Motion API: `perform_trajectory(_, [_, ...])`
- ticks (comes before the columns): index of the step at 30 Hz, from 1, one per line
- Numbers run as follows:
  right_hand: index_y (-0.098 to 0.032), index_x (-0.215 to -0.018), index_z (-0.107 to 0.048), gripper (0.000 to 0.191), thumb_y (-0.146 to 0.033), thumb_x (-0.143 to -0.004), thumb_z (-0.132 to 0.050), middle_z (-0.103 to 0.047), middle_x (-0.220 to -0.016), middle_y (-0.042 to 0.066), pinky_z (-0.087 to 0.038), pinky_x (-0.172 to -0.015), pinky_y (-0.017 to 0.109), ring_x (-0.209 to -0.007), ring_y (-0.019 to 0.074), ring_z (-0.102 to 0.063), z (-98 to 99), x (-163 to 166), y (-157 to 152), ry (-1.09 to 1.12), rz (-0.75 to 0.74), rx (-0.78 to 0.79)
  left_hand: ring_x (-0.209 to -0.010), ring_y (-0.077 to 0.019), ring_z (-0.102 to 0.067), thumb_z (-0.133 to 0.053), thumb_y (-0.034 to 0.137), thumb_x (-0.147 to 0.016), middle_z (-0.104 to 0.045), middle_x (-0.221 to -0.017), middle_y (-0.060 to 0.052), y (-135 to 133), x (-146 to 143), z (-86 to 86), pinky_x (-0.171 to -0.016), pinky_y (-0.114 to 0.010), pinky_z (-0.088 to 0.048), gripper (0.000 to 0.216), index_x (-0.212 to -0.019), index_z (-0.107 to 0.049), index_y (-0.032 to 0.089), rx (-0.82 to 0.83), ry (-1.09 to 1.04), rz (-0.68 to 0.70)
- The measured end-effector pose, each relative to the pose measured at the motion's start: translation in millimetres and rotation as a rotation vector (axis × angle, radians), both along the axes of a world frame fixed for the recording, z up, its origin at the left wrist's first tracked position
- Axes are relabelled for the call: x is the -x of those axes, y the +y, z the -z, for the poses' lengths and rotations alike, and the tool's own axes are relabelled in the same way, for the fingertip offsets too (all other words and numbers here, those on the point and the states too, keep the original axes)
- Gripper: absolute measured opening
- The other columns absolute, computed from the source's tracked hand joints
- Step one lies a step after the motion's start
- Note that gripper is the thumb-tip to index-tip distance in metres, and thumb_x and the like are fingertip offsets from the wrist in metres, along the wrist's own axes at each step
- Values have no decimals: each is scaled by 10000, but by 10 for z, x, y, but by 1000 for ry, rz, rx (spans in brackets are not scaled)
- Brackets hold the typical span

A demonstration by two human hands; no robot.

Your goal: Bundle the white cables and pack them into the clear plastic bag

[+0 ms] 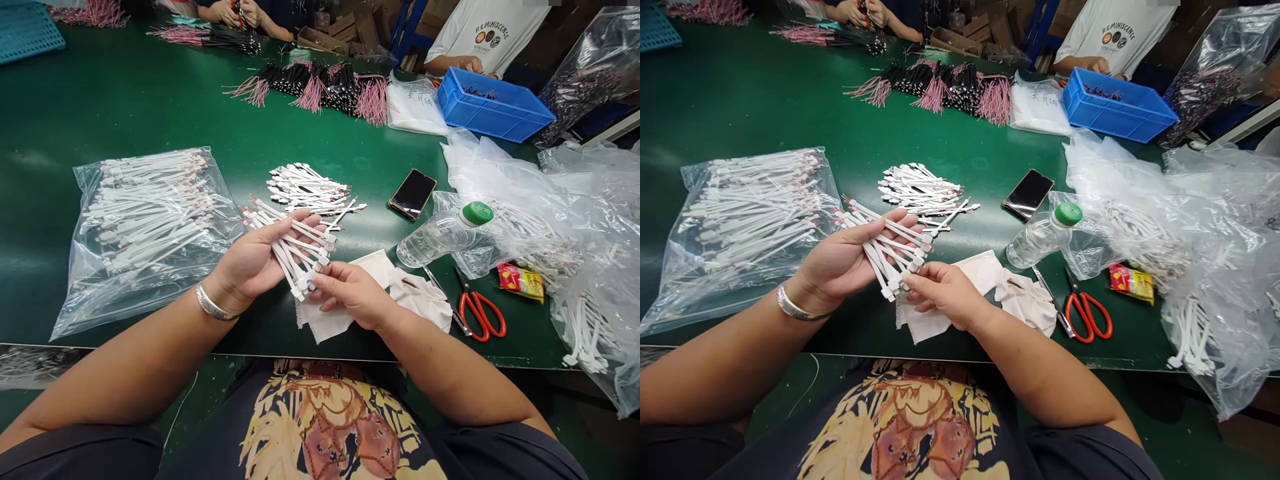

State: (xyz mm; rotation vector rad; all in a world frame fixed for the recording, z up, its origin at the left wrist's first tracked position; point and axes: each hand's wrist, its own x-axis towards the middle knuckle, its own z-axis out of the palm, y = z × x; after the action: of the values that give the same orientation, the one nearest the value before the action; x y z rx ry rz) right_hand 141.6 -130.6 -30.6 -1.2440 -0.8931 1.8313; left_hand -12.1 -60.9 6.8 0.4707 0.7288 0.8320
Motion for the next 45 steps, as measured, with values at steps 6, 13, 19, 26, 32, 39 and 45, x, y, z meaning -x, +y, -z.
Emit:
perform_trajectory(6, [-152, -730, -627, 275, -414, -712, -709, -636, -708, -3, -469, -569, 187, -677, 93, -603, 13, -7, 0, -38, 71, -53, -940, -202, -646, -446, 170, -891, -654, -1121, -111, 14, 15, 23, -875, -359, -520, 269, -1083, -624, 108, -18, -3, -2])
perform_trajectory(13, [-166, -843, -633, 341, -465, -698, -712, -671, -817, 24, -482, -502, 178, -640, 110, -658, 2, 6, -10, 53, -15, 115, -1016, -198, -628, -430, 167, -901, -648, -1144, -102, 16, 31, 31, -966, -357, -469, 276, -1096, -620, 122, -29, -12, -14])
perform_trajectory(19, [-151, -756, -606, 330, -460, -707, -711, -667, -745, 13, -469, -497, 161, -581, 79, -635, -11, -2, -28, 17, -10, 35, -1023, -200, -628, -450, 166, -890, -666, -1117, -79, 21, 32, 31, -981, -375, -461, 271, -1093, -627, 135, -33, -29, -4])
perform_trajectory(26, [-158, -735, -585, 320, -470, -769, -648, -637, -681, -5, -450, -512, 170, -564, 68, -591, 10, -11, -25, -84, 119, -118, -1053, -220, -617, -455, 156, -878, -649, -1158, -115, 33, 31, 22, -991, -389, -453, 287, -1106, -625, 111, -32, -15, -23])
perform_trajectory(32, [-165, -781, -595, 298, -448, -746, -681, -635, -740, 3, -466, -499, 167, -633, 92, -609, 3, -1, -21, 38, 98, -31, -1049, -211, -617, -454, 154, -886, -662, -1126, -96, -7, 8, 10, -994, -385, -448, 276, -1096, -630, 128, -29, -27, -21])
perform_trajectory(39, [-164, -880, -611, 266, -348, -721, -718, -623, -729, -5, -457, -475, 136, -615, 77, -574, -16, 6, -7, 294, 34, 117, -1022, -213, -626, -473, 168, -885, -672, -1103, -110, -77, -47, 30, -995, -404, -435, 281, -1124, -617, 130, -36, -56, 53])
perform_trajectory(45, [-170, -879, -603, 267, -342, -709, -716, -638, -770, 7, -444, -469, 153, -622, 90, -579, -36, 1, -1, 265, 46, 110, -1024, -217, -627, -469, 159, -881, -672, -1114, -110, -81, -66, 21, -1010, -411, -419, 296, -1134, -619, 133, -24, -56, 52])
